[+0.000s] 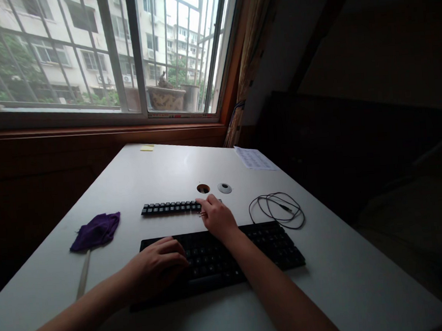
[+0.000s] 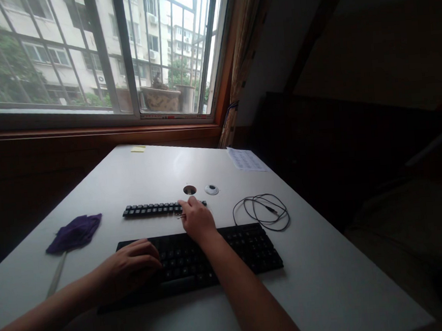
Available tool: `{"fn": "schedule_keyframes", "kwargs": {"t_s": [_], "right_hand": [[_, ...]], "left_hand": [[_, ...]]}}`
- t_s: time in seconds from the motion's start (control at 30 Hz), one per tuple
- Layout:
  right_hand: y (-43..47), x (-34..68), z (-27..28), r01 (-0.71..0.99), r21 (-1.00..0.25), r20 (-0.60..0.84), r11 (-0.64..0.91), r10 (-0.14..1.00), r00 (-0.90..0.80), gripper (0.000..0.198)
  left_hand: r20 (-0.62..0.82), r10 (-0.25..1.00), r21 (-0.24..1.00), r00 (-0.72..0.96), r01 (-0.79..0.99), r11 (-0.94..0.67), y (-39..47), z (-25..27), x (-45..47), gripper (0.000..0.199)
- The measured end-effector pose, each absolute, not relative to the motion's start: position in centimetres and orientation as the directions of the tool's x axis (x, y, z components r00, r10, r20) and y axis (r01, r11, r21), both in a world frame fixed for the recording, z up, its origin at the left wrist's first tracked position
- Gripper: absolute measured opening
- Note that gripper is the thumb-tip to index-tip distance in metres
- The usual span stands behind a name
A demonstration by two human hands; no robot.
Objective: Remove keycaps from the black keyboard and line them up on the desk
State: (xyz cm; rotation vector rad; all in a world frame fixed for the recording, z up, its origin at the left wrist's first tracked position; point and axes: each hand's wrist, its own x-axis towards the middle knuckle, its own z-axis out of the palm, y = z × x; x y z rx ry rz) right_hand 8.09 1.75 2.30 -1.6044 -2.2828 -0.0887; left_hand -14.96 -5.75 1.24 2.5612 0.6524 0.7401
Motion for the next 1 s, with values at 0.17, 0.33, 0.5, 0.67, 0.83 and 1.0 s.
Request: {"fn": "schedule_keyframes", "kwargs": {"t_s": [0.17, 0.33, 0.5, 0.67, 0.83, 1.0], "right_hand": [[2.5, 11.2, 2.3, 0.921, -0.251, 0.357, 0.299, 0.913, -0.199, 0.036], [3.2, 13.9, 1.7, 0.899, -0.312, 0.378, 0.307, 0.908, -0.179, 0.033], [3.1, 13.7, 1.3, 0.896, -0.285, 0.329, 0.34, 0.913, -0.242, 0.036], [2.8, 13.0, 1.2, 0.91, -0.214, 0.288, 0.355, 0.913, -0.289, 0.039], [2.8, 13.1, 1.2, 0.919, -0.185, 0.261, 0.348, 0.919, -0.295, 0.039], [2.8, 13.2, 1.2, 0.912, -0.218, 0.29, 0.348, 0.915, -0.28, 0.038]], "left_hand": [[0.371, 0.536, 0.505, 0.758, 0.32, -0.802, -5.8, 1.4, -15.0, 0.019], [0.379, 0.529, 0.503, 0.759, 0.31, -0.807, -5.7, 1.2, -15.1, 0.019], [0.355, 0.539, 0.507, 0.764, 0.327, -0.797, -5.8, 1.1, -15.2, 0.019], [0.335, 0.543, 0.511, 0.77, 0.336, -0.791, -5.7, 1.1, -15.2, 0.019], [0.348, 0.537, 0.501, 0.768, 0.332, -0.799, -5.8, 1.3, -15.2, 0.02], [0.349, 0.532, 0.502, 0.772, 0.325, -0.801, -5.9, 1.4, -15.2, 0.02]]}}
